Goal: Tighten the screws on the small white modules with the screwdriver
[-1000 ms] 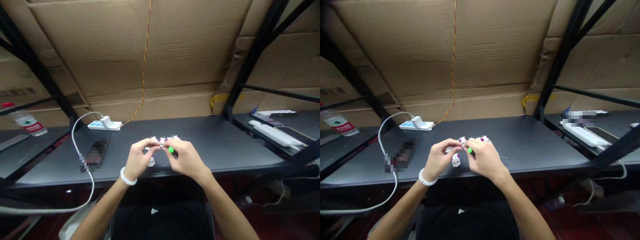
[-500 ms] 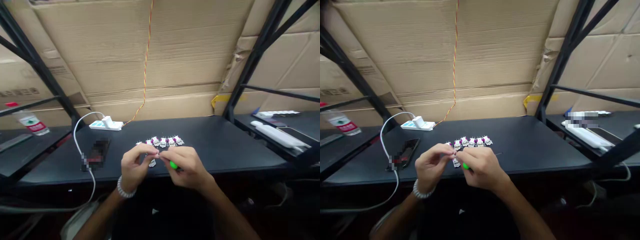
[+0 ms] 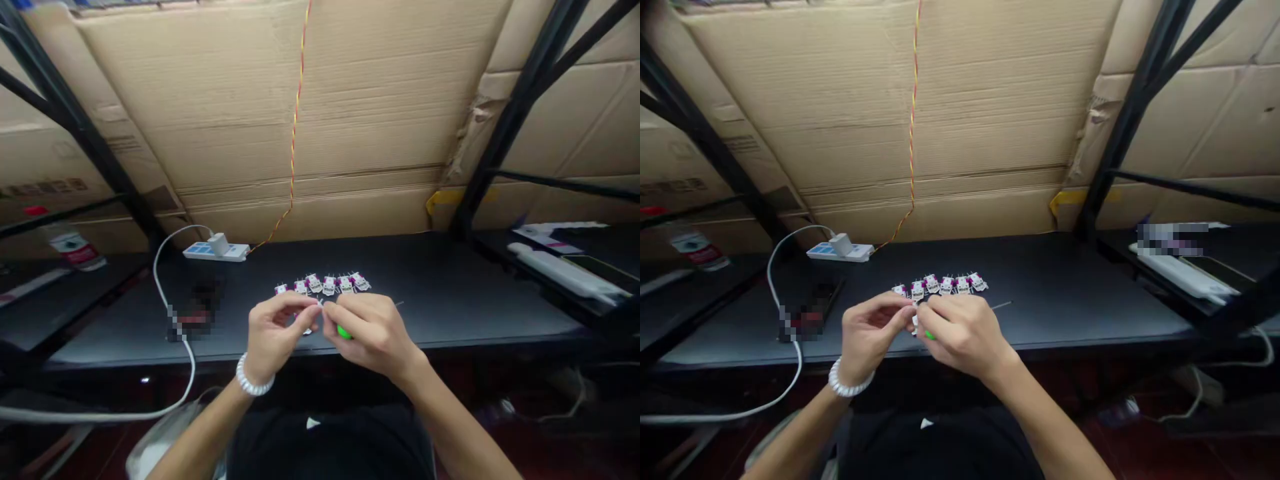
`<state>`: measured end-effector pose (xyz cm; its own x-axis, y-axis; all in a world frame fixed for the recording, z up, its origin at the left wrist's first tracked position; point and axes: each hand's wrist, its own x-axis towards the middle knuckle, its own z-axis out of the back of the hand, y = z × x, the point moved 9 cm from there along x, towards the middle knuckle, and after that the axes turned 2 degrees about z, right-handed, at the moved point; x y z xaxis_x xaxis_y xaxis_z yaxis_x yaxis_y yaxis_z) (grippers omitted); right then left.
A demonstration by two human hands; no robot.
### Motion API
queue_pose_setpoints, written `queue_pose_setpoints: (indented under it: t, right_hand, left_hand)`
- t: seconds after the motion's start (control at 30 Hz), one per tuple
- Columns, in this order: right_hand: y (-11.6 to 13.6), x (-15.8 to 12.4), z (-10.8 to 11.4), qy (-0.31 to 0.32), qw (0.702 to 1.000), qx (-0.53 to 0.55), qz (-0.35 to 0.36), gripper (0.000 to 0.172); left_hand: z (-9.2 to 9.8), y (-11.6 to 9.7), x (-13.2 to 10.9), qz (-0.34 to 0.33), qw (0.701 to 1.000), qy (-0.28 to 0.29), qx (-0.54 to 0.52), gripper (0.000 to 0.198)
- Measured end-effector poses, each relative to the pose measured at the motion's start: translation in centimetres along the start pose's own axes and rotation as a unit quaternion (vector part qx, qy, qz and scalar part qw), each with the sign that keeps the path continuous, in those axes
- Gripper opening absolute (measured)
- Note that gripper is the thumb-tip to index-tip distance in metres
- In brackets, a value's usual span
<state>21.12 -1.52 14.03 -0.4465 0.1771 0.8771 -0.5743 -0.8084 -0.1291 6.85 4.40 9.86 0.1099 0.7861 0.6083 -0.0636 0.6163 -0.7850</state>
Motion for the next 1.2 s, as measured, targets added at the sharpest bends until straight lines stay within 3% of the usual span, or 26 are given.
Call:
queue_pose_setpoints:
  t: [0.1, 0.2, 0.33, 0.43, 0.6, 0.7, 0.87, 0.97, 1.2]
  right_hand:
    - [-0.2, -0.2, -0.5, 0.017, 1.000, -0.005, 0.006, 0.025]
    - [-0.5, -0.5, -0.9, 0.029, 1.000, 0.004, 0.000, 0.020]
    - [-1.3, -1.1, -2.3, 0.093, 0.992, 0.075, -0.043, 0.015]
    - [-1.6, -1.7, -4.0, 0.163, 0.974, 0.133, -0.078, 0.013]
    - [-2.4, -3.0, -6.9, 0.249, 0.936, 0.197, -0.154, 0.011]
    - [-2.9, -3.6, -8.2, 0.283, 0.924, 0.181, -0.185, 0.012]
    - [-3.1, -4.6, -10.2, 0.378, 0.900, 0.122, -0.179, 0.012]
    - [-3.0, -5.1, -11.0, 0.419, 0.887, 0.096, -0.167, 0.010]
    - [-3.0, -5.5, -11.5, 0.435, 0.883, 0.096, -0.147, 0.009]
  left_hand:
    - [0.1, 0.0, 0.4, -0.025, 0.999, 0.015, 0.012, 0.010]
    - [0.7, -1.2, 0.4, -0.118, 0.989, 0.014, 0.084, 0.002]
    - [1.1, -3.0, -0.9, -0.268, 0.941, 0.037, 0.203, 0.016]
    - [1.1, -2.5, -2.1, -0.305, 0.914, 0.100, 0.248, 0.022]
    - [1.8, -0.3, -2.4, -0.250, 0.926, 0.108, 0.261, 0.018]
    - [1.9, 1.6, -2.0, -0.163, 0.946, 0.100, 0.263, 0.015]
    - [1.4, 4.8, -2.0, -0.034, 0.957, 0.135, 0.254, 0.017]
    - [1.2, 5.6, -2.1, -0.021, 0.953, 0.142, 0.265, 0.019]
    - [1.2, 6.0, -2.4, -0.051, 0.950, 0.149, 0.270, 0.016]
